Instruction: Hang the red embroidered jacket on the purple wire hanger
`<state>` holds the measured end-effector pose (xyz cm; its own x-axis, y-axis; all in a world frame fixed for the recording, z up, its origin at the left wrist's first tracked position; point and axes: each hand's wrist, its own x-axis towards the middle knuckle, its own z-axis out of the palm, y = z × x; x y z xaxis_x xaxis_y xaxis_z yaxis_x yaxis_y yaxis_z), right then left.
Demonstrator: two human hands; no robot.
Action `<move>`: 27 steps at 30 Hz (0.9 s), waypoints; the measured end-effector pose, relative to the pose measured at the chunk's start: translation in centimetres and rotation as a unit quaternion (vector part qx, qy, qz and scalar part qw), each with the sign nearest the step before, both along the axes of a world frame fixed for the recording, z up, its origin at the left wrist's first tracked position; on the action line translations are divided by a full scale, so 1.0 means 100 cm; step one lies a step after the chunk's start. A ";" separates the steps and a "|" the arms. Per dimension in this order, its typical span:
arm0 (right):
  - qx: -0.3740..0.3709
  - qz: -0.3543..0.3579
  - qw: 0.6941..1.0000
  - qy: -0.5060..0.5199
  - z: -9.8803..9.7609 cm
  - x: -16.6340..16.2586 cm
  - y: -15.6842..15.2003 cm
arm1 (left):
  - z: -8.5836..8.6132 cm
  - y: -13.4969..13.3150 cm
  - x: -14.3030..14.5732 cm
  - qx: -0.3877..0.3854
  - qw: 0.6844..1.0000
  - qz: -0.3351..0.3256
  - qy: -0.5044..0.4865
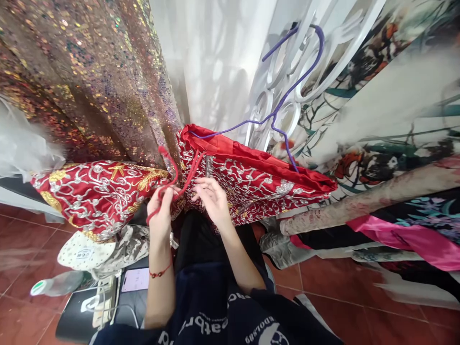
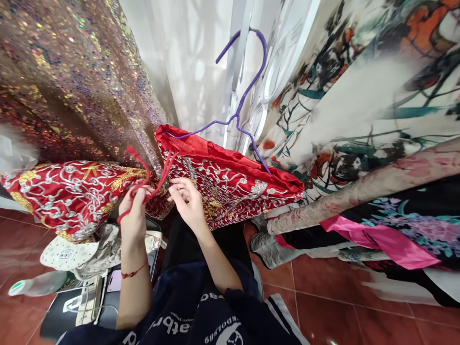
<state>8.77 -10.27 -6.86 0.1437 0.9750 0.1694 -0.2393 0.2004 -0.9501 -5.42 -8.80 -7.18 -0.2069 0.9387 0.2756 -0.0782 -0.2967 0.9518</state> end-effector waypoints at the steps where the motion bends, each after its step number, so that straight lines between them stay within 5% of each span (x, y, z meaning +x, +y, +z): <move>1: 0.008 -0.005 1.000 -0.018 -0.001 -0.001 0.001 | -0.004 -0.003 0.000 -0.019 0.999 -0.029 0.009; 6: 0.040 -0.017 0.999 -0.022 -0.001 -0.005 -0.001 | -0.013 -0.012 0.010 -0.120 0.980 -0.152 0.051; 12: 0.036 -0.022 0.999 0.026 -0.003 0.005 -0.001 | -0.019 -0.009 0.028 -0.184 0.972 -0.146 -0.017; 19: 0.002 0.003 1.000 0.030 -0.012 0.015 0.003 | -0.028 -0.008 0.015 -0.238 0.903 -0.304 0.192; 27: 0.010 -0.036 0.999 -0.040 -0.015 0.016 -0.001 | -0.015 -0.020 0.011 -0.175 0.921 -0.167 0.307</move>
<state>10.32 -10.38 -8.36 0.1988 0.9591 0.2015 -0.1480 0.2326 -0.9612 -4.36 -10.82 -8.63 0.2025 0.9755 -0.0863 0.4753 -0.0209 0.8796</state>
